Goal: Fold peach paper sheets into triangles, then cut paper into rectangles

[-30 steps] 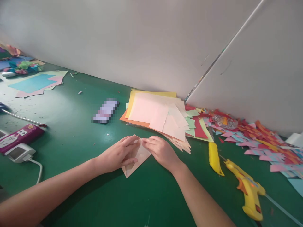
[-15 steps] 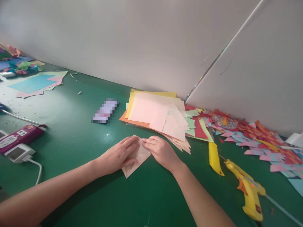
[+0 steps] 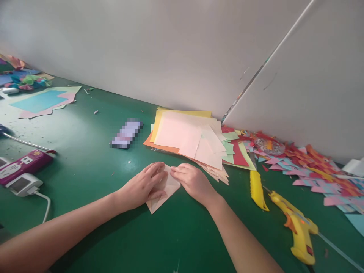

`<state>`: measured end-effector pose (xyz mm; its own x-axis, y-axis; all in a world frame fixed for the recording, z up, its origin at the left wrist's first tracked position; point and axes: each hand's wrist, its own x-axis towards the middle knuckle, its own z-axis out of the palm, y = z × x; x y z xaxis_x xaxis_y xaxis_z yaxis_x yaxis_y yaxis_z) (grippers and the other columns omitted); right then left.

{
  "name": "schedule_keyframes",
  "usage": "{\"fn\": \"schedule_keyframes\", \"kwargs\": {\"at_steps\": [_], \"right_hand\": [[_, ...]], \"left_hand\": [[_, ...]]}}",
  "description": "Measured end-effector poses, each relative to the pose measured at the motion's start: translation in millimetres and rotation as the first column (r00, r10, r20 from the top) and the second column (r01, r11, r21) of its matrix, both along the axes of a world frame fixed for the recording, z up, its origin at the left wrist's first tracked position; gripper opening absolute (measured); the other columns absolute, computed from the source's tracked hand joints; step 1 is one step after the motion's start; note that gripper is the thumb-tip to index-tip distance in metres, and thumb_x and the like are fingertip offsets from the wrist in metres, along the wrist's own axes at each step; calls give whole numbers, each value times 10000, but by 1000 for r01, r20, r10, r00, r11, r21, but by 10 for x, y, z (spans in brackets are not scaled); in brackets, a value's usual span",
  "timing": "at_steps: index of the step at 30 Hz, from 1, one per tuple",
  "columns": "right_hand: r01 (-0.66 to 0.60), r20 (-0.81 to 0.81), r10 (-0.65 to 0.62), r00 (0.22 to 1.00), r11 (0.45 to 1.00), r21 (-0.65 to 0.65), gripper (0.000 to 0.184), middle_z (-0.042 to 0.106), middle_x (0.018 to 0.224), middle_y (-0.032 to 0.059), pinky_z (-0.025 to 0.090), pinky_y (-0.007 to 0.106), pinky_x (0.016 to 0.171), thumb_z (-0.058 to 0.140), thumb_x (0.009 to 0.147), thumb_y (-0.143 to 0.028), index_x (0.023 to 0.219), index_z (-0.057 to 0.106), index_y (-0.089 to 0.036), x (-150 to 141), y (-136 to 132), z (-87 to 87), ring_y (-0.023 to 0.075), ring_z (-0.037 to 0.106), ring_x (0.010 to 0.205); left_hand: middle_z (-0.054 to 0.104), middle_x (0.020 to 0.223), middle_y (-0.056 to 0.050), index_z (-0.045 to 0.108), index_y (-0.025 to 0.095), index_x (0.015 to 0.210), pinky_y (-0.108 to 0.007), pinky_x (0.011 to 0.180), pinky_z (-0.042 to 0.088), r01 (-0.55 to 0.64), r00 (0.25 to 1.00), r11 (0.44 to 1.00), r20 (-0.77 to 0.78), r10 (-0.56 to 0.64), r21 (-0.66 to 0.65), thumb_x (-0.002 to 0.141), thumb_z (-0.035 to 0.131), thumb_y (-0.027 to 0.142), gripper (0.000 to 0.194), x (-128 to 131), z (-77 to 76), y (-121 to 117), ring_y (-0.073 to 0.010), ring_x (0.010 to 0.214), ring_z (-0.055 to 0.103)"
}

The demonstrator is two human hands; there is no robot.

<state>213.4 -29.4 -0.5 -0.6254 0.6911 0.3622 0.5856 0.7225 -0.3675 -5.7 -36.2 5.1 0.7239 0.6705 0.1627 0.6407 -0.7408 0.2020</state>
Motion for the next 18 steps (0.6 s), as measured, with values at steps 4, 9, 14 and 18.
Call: {"fn": "schedule_keyframes", "kwargs": {"at_steps": [4, 9, 14, 18], "right_hand": [[2, 3, -2, 1000, 1000, 7, 334, 671, 1134, 27, 541, 379, 837, 433, 911, -117, 1141, 646, -232, 1, 3, -2, 200, 595, 1008], [-6, 5, 6, 1000, 1000, 19, 326, 677, 1120, 42, 538, 364, 842, 430, 912, -116, 1139, 649, -202, -2, 0, -7, 197, 595, 1006], [-8, 3, 8, 1000, 999, 43, 319, 685, 1099, 50, 542, 360, 827, 434, 910, -115, 1123, 657, -195, 0, 3, -16, 199, 598, 991], [-9, 10, 8, 1000, 999, 51, 322, 683, 1103, 52, 542, 360, 826, 438, 902, -98, 1112, 663, -193, 5, 10, -29, 199, 594, 992]], "left_hand": [[456, 1279, -192, 520, 125, 1115, -443, 968, 437, -12, 1000, 1000, 6, 12, 3, 840, 559, 471, 443, -1, -23, -6, -322, 1211, 434], [482, 1258, -164, 524, 149, 1094, -458, 953, 428, -18, 1000, 1000, -10, 19, 13, 832, 546, 512, 448, 3, -1, 7, -318, 1175, 441], [506, 1213, -144, 487, 138, 1170, -421, 912, 448, -40, 999, 997, 1, 40, -69, 801, 565, 538, 550, -8, 35, 46, -302, 1116, 465], [506, 1200, -137, 457, 127, 1212, -413, 935, 428, -60, 997, 991, 45, 66, -118, 772, 566, 570, 634, -16, 21, 73, -294, 1100, 467]]}}
